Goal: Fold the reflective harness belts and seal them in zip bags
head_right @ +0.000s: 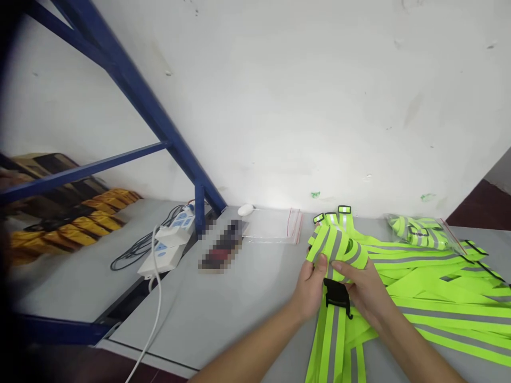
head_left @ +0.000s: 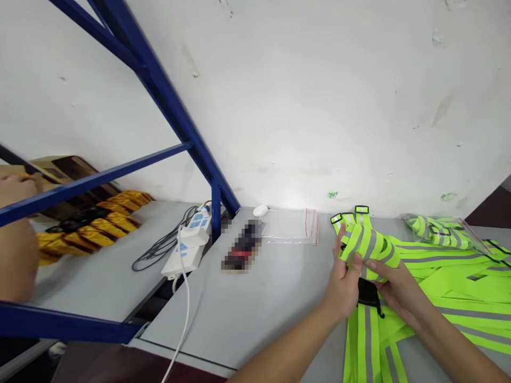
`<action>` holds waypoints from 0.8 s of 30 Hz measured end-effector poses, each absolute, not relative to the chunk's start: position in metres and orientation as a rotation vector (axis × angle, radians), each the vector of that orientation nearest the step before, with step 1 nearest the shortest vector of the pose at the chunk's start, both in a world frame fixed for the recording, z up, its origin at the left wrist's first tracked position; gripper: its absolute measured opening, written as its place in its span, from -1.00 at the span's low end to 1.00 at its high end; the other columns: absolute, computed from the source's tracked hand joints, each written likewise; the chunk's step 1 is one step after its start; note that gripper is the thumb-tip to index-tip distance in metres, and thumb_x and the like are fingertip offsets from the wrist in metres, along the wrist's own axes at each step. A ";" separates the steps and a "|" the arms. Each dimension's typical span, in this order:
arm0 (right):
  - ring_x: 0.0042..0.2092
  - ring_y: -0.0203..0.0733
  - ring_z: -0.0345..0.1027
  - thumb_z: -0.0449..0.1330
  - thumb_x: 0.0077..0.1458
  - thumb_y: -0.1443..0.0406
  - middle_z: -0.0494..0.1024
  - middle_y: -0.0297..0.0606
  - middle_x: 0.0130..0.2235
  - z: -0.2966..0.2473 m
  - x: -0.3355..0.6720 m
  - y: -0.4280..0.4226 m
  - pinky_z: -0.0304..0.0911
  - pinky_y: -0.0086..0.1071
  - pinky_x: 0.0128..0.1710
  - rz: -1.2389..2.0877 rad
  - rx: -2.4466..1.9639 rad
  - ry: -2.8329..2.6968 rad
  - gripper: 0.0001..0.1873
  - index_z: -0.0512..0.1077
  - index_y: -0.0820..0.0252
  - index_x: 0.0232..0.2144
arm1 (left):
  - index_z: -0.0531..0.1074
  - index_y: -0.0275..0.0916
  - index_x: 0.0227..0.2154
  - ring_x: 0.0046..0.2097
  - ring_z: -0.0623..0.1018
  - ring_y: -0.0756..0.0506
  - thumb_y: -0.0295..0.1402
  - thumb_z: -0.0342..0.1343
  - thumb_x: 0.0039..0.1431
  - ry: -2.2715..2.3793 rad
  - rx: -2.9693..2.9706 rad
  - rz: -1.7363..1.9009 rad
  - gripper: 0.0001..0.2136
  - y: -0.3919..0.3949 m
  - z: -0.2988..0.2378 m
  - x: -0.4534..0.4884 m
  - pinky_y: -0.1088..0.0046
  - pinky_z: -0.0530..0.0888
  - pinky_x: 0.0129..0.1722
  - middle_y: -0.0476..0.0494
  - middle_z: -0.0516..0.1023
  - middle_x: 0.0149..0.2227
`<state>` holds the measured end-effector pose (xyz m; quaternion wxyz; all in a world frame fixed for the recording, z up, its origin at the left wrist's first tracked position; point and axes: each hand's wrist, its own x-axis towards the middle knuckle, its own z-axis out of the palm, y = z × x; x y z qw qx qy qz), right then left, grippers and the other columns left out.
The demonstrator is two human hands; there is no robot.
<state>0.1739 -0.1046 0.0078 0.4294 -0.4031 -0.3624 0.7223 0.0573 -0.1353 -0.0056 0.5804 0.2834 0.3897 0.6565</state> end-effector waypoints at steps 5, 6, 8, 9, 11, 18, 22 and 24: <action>-0.07 0.16 0.47 0.40 -0.15 0.17 0.60 -0.19 -0.10 0.003 0.177 -0.102 0.43 -0.09 -0.24 1.716 -1.073 -0.933 -0.46 0.47 0.04 -0.05 | 0.28 -0.14 0.17 0.27 0.24 -0.20 -0.06 0.09 0.16 0.920 0.915 1.392 -0.46 -0.133 0.002 0.051 0.26 0.11 0.28 -0.24 0.35 0.19; -0.10 0.16 0.48 0.39 -0.14 0.16 0.61 -0.18 -0.12 0.002 0.180 -0.101 0.43 -0.09 -0.24 1.683 -1.091 -0.969 -0.49 0.47 0.05 -0.07 | 0.28 -0.13 0.16 0.28 0.23 -0.20 -0.06 0.10 0.15 0.905 0.961 1.403 -0.46 -0.129 0.002 0.046 0.27 0.12 0.27 -0.23 0.33 0.20; -0.19 0.13 0.50 0.38 -0.15 0.14 0.63 -0.18 -0.21 0.001 0.187 -0.097 0.43 -0.11 -0.29 1.545 -1.161 -1.065 -0.51 0.48 0.07 -0.11 | 0.29 -0.13 0.15 0.28 0.22 -0.20 -0.07 0.10 0.15 0.958 1.117 1.474 -0.48 -0.116 0.000 0.028 0.28 0.15 0.25 -0.23 0.28 0.23; -0.24 0.10 0.51 0.39 -0.18 0.14 0.63 -0.19 -0.26 0.001 0.193 -0.094 0.42 -0.14 -0.34 1.420 -1.220 -1.125 -0.50 0.47 0.07 -0.13 | 0.28 -0.14 0.14 0.27 0.23 -0.19 -0.09 0.07 0.18 1.054 1.222 1.515 -0.51 -0.106 -0.003 0.015 0.28 0.19 0.22 -0.24 0.25 0.24; -0.31 0.05 0.49 0.41 -0.24 0.13 0.61 -0.22 -0.30 0.002 0.207 -0.088 0.39 -0.21 -0.42 1.078 -1.347 -1.270 -0.50 0.46 0.07 -0.18 | 0.24 -0.20 0.12 0.16 0.34 -0.17 -0.18 -0.04 0.25 1.511 1.375 1.556 -0.59 -0.083 -0.010 -0.016 0.27 0.30 0.10 -0.29 0.33 0.14; -0.15 0.11 0.49 0.24 -0.13 0.25 0.61 -0.22 -0.17 -0.014 0.246 -0.068 0.39 -0.20 -0.29 0.297 -1.219 -1.887 -0.62 0.49 0.01 -0.16 | 0.34 -0.29 -0.37 -0.14 0.44 -0.22 -0.34 0.10 0.04 2.323 1.554 0.882 -0.87 -0.032 -0.040 -0.082 0.30 0.34 -0.15 -0.25 0.44 -0.30; -0.11 0.07 0.50 0.11 -0.19 0.41 0.61 -0.26 -0.12 -0.024 0.241 -0.069 0.41 -0.24 -0.36 0.251 -1.094 -2.089 -0.47 0.50 -0.03 -0.10 | 0.29 -0.23 -0.49 -0.25 0.45 -0.19 -0.43 0.02 0.04 2.374 1.620 0.773 -0.95 -0.037 -0.038 -0.081 0.33 0.32 -0.24 -0.19 0.43 -0.40; -0.10 0.03 0.50 0.05 -0.22 0.46 0.60 -0.27 -0.10 -0.024 0.236 -0.073 0.42 -0.26 -0.40 0.257 -1.014 -2.142 -0.40 0.51 -0.03 -0.09 | 0.28 -0.22 -0.48 -0.29 0.45 -0.17 -0.44 -0.01 0.06 2.390 1.643 0.774 -0.95 -0.044 -0.028 -0.081 0.34 0.31 -0.26 -0.17 0.43 -0.40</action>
